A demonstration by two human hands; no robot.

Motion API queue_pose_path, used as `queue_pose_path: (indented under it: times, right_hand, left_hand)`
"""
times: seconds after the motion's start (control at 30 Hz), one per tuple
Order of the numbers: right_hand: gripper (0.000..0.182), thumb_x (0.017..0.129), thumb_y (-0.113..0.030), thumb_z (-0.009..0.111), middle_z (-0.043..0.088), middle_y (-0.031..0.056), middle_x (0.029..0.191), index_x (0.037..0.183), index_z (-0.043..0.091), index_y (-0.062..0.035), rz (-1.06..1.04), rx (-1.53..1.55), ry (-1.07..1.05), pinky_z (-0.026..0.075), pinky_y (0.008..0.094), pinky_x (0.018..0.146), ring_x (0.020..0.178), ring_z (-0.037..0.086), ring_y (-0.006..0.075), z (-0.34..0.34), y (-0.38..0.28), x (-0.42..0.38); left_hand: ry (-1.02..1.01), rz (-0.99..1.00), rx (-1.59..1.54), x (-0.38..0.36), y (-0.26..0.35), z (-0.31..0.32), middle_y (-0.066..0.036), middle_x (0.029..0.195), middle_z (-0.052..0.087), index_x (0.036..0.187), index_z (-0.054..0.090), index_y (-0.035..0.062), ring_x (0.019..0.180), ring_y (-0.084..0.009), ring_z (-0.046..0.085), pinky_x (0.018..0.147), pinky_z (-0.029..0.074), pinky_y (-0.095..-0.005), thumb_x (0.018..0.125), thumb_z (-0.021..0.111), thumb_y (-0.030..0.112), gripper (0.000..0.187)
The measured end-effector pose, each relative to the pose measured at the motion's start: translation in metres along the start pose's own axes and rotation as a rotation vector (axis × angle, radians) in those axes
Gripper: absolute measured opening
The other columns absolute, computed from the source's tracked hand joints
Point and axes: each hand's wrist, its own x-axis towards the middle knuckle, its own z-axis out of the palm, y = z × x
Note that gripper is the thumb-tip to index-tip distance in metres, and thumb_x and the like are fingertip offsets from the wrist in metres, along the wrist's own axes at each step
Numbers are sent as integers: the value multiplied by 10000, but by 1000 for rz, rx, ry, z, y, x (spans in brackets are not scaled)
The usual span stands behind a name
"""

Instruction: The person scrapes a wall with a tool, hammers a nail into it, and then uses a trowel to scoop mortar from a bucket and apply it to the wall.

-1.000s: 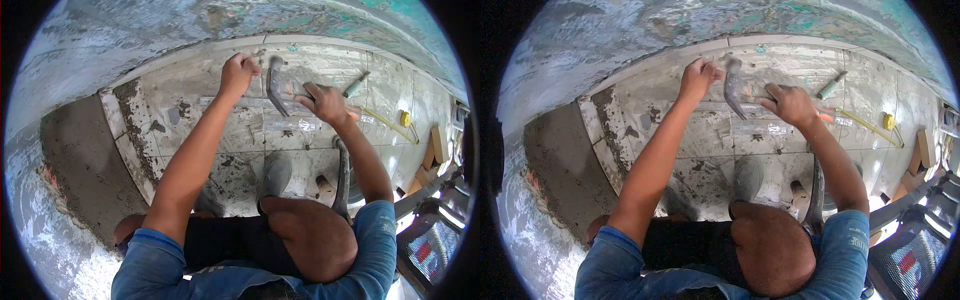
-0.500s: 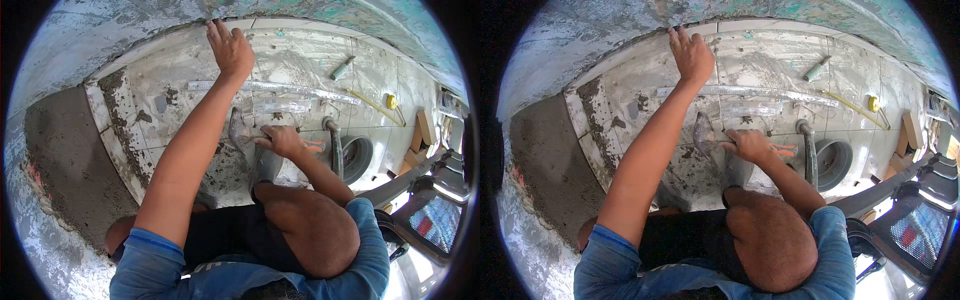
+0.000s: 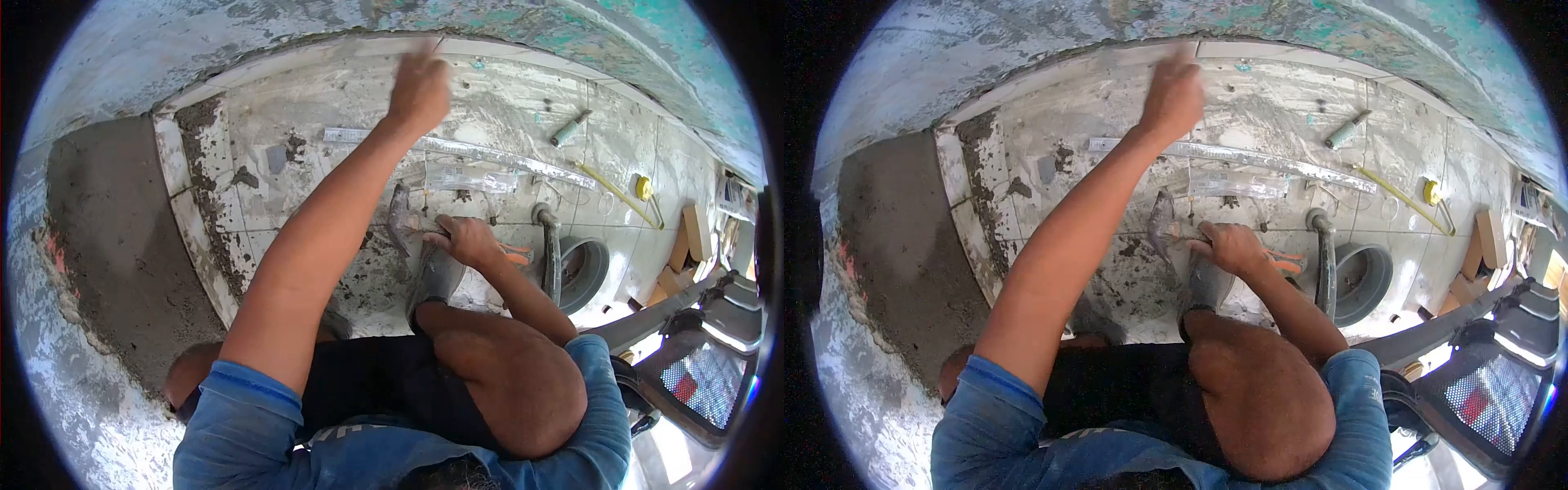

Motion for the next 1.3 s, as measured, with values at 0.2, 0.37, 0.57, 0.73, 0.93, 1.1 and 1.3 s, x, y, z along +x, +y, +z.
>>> queue_pose_path:
  times: [0.2, 0.37, 0.57, 0.73, 0.93, 1.1, 1.3]
  right_hand:
    - [501, 875, -524, 554, 667, 196, 773, 1098, 607, -80, 75, -4, -30, 516, 480, 694, 757, 658, 380, -6, -8, -1]
    - [466, 867, -485, 589, 661, 208, 775, 1090, 608, -77, 61, -27, 21, 514, 476, 679, 757, 658, 371, -1, -8, 0]
    - [405, 842, -426, 633, 664, 168, 758, 1069, 622, -91, -66, -114, 112, 518, 451, 645, 721, 657, 350, 4, -18, 6]
    - [384, 837, -399, 638, 675, 126, 817, 1095, 633, -114, -161, -221, 33, 523, 432, 681, 770, 663, 318, 10, -35, 29]
    - [358, 854, -400, 619, 677, 108, 884, 1089, 632, -131, -244, -337, -11, 523, 414, 717, 824, 660, 295, 15, -61, 50]
    - [346, 857, -391, 617, 662, 110, 896, 1090, 626, -136, -253, -370, -68, 521, 421, 730, 837, 655, 296, 19, -76, 61]
    - [337, 847, -356, 632, 638, 112, 961, 1101, 618, -135, -308, -344, -30, 512, 416, 770, 911, 630, 306, 32, -68, 65]
  left_hand:
    - [-440, 49, -569, -15, 6, -26, -161, 847, 672, 941, 602, 9, 786, -283, 669, 780, 516, -403, 874, 563, 138, 151]
    - [-403, -557, -809, -42, -58, -32, -116, 777, 672, 953, 587, 18, 627, -166, 633, 603, 499, -316, 903, 527, 126, 134]
    - [-506, -342, -605, -81, -120, -54, -145, 805, 665, 988, 578, 26, 694, -256, 645, 648, 497, -362, 871, 546, 105, 145]
    - [-914, -188, -260, -102, -156, -95, -218, 886, 631, 984, 561, 9, 843, -378, 622, 701, 475, -454, 842, 536, 58, 152]
    - [-1234, 35, -146, -137, -210, -181, -223, 873, 624, 917, 557, 31, 852, -404, 608, 703, 465, -466, 810, 553, 46, 108]
    - [-1219, -181, -306, -189, -231, -233, -198, 848, 626, 911, 555, 34, 803, -366, 610, 696, 471, -437, 808, 568, 46, 104]
    - [-902, -544, -574, -272, -222, -225, -158, 819, 627, 941, 581, 10, 759, -279, 621, 699, 480, -394, 841, 580, 81, 122]
